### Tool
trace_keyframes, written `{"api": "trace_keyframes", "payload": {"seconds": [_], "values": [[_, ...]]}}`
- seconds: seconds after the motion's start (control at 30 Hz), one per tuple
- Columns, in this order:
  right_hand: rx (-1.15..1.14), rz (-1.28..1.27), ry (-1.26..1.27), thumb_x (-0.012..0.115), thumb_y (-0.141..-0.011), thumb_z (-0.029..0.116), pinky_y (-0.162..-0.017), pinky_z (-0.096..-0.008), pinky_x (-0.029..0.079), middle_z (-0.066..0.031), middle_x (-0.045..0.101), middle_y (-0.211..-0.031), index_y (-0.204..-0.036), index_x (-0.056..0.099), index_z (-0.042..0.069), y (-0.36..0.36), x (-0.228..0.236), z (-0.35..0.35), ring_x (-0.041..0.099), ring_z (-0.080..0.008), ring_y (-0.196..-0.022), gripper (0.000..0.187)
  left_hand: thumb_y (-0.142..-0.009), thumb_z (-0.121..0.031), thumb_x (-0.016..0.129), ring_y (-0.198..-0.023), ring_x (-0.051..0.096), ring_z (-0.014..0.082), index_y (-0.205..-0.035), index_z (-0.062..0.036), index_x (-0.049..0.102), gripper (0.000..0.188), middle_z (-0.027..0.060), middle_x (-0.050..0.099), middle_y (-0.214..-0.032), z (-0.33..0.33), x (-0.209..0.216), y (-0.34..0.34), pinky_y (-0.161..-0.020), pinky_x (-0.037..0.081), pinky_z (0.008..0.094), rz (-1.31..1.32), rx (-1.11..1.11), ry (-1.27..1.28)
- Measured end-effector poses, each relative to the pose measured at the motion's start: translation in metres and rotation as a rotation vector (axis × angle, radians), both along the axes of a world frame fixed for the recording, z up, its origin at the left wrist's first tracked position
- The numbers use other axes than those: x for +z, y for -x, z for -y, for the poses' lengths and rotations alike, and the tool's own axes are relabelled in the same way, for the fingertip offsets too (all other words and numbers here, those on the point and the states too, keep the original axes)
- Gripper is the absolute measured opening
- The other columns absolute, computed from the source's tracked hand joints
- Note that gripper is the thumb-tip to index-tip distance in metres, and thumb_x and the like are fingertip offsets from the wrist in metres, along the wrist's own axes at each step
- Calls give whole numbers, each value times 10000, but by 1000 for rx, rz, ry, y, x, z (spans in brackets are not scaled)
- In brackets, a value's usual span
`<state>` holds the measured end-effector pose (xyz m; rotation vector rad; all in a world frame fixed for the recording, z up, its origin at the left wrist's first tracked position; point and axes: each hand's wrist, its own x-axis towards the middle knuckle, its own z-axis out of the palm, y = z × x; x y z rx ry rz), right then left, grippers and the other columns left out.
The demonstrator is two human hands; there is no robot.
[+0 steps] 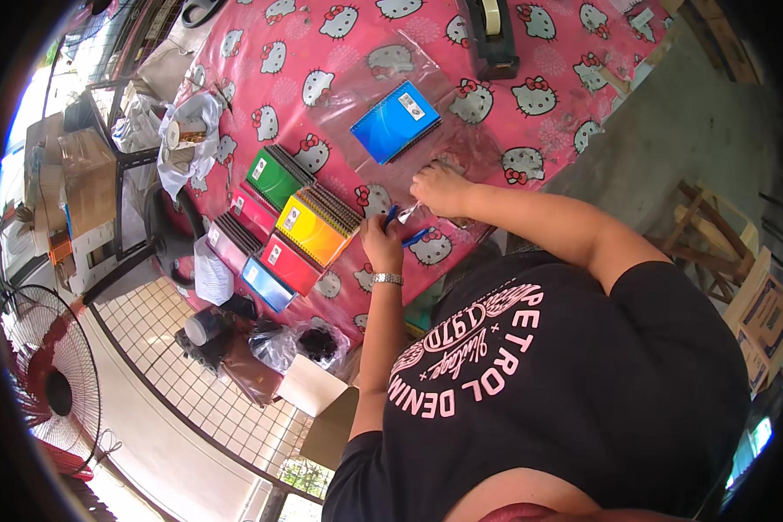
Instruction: The person selects individual colorful notepads from a row, places them into a clear plastic bag, and seals the bag using a piece of tape from a dispenser.
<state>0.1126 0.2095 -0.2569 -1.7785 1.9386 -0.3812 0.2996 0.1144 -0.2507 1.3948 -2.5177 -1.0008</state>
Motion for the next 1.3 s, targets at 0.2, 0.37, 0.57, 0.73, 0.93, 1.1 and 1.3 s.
{"api": "trace_keyframes", "payload": {"seconds": [0.2,0.37,0.57,0.73,0.93,1.1,1.3], "values": [[-274,301,-118,593,-854,192,-782,-430,481,-200,652,-938,-909,591,43,25,43,18,654,-305,-924,159,-754,-83,723,-1005,573,299,-1063,-43,600,336,109,616,-966,-18,20,16,-962,404,430,-261,75,167],[-7,-34,319,606,-839,233,-795,-394,444,-101,642,-886,-1055,570,81,32,68,27,638,-263,-866,267,-777,-109,678,-1143,546,257,-1228,-121,550,469,74,635,-1130,-6,60,83,-1046,349,467,-202,-184,557],[-51,-525,383,664,-792,270,-826,-382,439,-90,626,-877,-1105,601,121,80,87,-13,623,-237,-836,352,-820,-93,678,-754,649,237,-880,-49,677,74,100,679,-861,62,39,75,-707,517,340,-347,0,-66],[-297,56,-17,699,-771,182,-800,-428,482,-99,670,-897,-1044,643,95,159,93,20,649,-282,-884,292,-854,-140,643,-1145,549,310,-1153,-29,604,321,160,568,-1238,59,31,87,-957,438,428,-146,273,238],[-145,80,-208,695,-763,160,-798,-431,502,-99,684,-958,-1020,650,87,196,77,52,649,-301,-944,271,-864,-345,616,-1444,199,301,-1467,-97,320,716,118,287,-1533,-22,24,122,-1161,118,552,33,-475,594],[-29,-19,64,618,-769,146,-854,-437,496,-123,681,-1024,-1053,641,61,187,79,79,640,-332,-987,298,-871,-389,600,-1461,150,310,-1503,-106,247,777,110,243,-1559,-32,16,129,-1165,100,553,105,-418,490],[-13,45,-108,514,-816,299,-934,-462,469,-194,656,-1113,-1170,596,27,129,54,113,629,-368,-1023,455,-879,-395,567,-1450,169,339,-1491,-86,277,745,138,252,-1546,-33,18,134,-1160,105,561,83,-369,416]]}}
